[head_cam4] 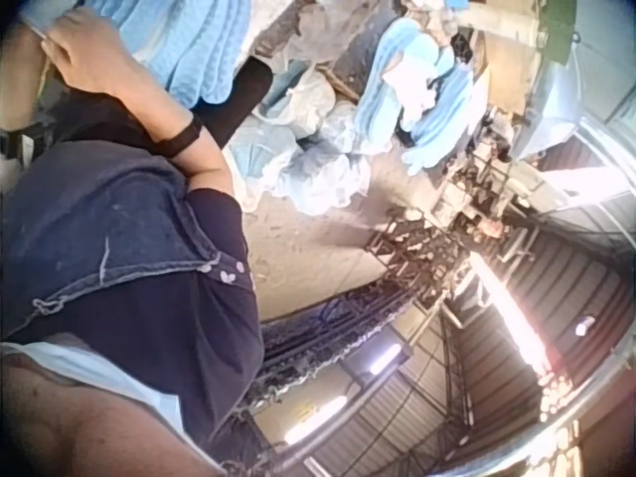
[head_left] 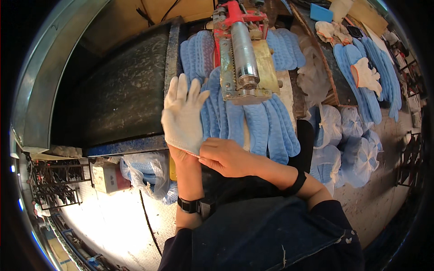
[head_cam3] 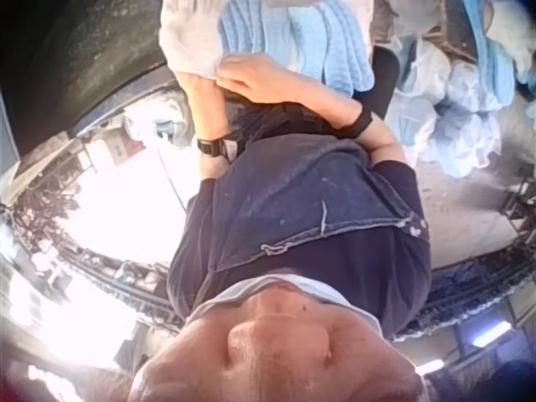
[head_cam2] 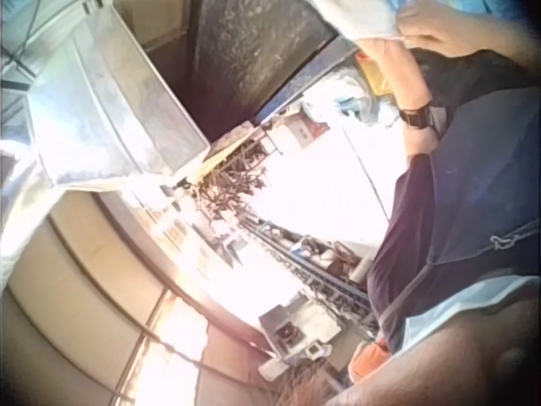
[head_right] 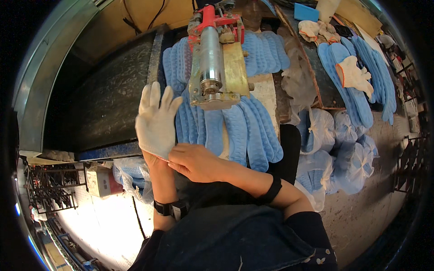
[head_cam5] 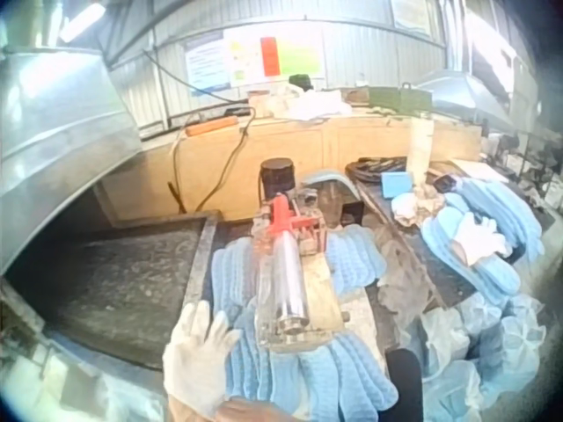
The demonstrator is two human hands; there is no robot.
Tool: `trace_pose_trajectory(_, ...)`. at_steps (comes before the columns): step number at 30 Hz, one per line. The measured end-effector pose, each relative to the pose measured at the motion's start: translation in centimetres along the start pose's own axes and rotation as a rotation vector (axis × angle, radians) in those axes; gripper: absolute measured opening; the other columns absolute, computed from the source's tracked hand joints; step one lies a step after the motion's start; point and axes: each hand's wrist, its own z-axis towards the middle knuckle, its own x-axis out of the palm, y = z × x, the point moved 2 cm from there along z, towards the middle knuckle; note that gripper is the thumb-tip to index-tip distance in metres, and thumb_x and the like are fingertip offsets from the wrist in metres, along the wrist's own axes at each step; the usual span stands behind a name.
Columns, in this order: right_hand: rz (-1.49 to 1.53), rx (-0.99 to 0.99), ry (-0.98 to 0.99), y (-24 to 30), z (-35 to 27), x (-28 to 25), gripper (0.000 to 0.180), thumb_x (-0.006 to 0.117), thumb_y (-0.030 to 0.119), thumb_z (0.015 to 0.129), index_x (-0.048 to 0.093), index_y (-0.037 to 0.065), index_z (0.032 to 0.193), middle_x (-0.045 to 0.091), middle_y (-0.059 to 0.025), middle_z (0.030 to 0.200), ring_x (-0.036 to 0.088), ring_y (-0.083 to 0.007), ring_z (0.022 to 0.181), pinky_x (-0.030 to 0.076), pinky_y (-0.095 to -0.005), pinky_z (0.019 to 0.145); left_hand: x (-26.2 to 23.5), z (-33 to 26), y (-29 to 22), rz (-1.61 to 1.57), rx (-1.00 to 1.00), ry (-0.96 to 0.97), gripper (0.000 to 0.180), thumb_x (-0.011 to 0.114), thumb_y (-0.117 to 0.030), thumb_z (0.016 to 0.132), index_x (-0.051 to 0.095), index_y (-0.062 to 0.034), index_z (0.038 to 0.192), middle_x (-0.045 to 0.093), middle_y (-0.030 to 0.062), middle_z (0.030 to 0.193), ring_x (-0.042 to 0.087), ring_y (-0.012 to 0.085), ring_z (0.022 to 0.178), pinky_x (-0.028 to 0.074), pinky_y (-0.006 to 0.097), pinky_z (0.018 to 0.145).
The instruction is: Applying adhesive to shoe insoles using a roller gluing machine.
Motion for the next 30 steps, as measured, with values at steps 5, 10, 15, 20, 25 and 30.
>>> trace_pose_trajectory(5,0.045,0.011,0.139,-0.2,-0.2,0.4,0.015,0.058,0.016,0.092,0.053,0.004,0.086,0.055,-0.0124,0.082,0.055,-0.0345,0.082,0.045,-0.0437,0.069,-1.2,-0.1,-1.2,0.584,0.191,0.066,0.049,0.027,-0.024,0.098,0.059,0.0094,0.115,0.056,0.0228,0.130,0.043,0.0366,0.132,0.033,0.047,0.110)
trace_pose_trajectory(10,0.102,-0.002,0.229,-0.6,-1.4,1.0,0.015,0.057,0.017,0.092,0.055,0.003,0.087,0.057,-0.0123,0.086,0.057,-0.0336,0.085,0.046,-0.0428,0.072,-0.1,-0.8,-0.2,1.769,0.315,0.017,0.057,0.071,-0.005,0.069,0.053,-0.0058,0.123,0.039,0.0238,0.145,0.039,0.0486,0.129,0.032,0.046,0.111)
trace_pose_trajectory(15,0.109,0.116,0.330,-0.1,-1.8,-0.8,0.013,0.060,0.017,0.090,0.057,0.004,0.090,0.059,-0.0124,0.088,0.058,-0.0324,0.086,0.048,-0.0405,0.072,2.1,-1.0,-1.4,1.929,0.023,-0.048,0.059,0.065,-0.010,0.072,0.048,-0.0052,0.128,0.039,0.0217,0.144,0.051,0.0430,0.115,0.048,0.047,0.092)
trace_pose_trajectory(20,-0.134,0.016,-0.074,2.1,0.3,-4.2,0.013,0.068,0.015,0.085,0.060,0.007,0.092,0.059,-0.0064,0.088,0.059,-0.0268,0.083,0.049,-0.0395,0.067,2.6,0.5,0.3,2.342,0.213,0.241,0.037,0.062,-0.011,0.071,0.059,0.0015,0.105,0.053,0.0172,0.126,0.055,0.0351,0.111,0.052,0.040,0.083)
trace_pose_trajectory(25,-0.525,-0.081,-0.081,2.4,2.1,-3.6,0.018,0.071,0.016,0.077,0.062,0.007,0.090,0.059,-0.0050,0.093,0.060,-0.0256,0.084,0.050,-0.0376,0.069,2.1,-0.1,1.1,2.392,0.416,0.308,0.026,0.060,-0.016,0.076,0.063,-0.0017,0.096,0.057,0.0125,0.107,0.052,0.0312,0.113,0.049,0.038,0.077)
trace_pose_trajectory(30,-0.488,-0.004,0.023,2.0,1.7,-2.1,0.017,0.071,0.014,0.074,0.066,0.007,0.089,0.061,-0.0084,0.093,0.061,-0.0302,0.087,0.050,-0.0406,0.073,-4.0,-3.5,-0.9,2.629,0.290,0.136,0.046,0.057,-0.021,0.079,0.060,0.0050,0.117,0.057,0.0188,0.128,0.047,0.0339,0.127,0.042,0.045,0.096)
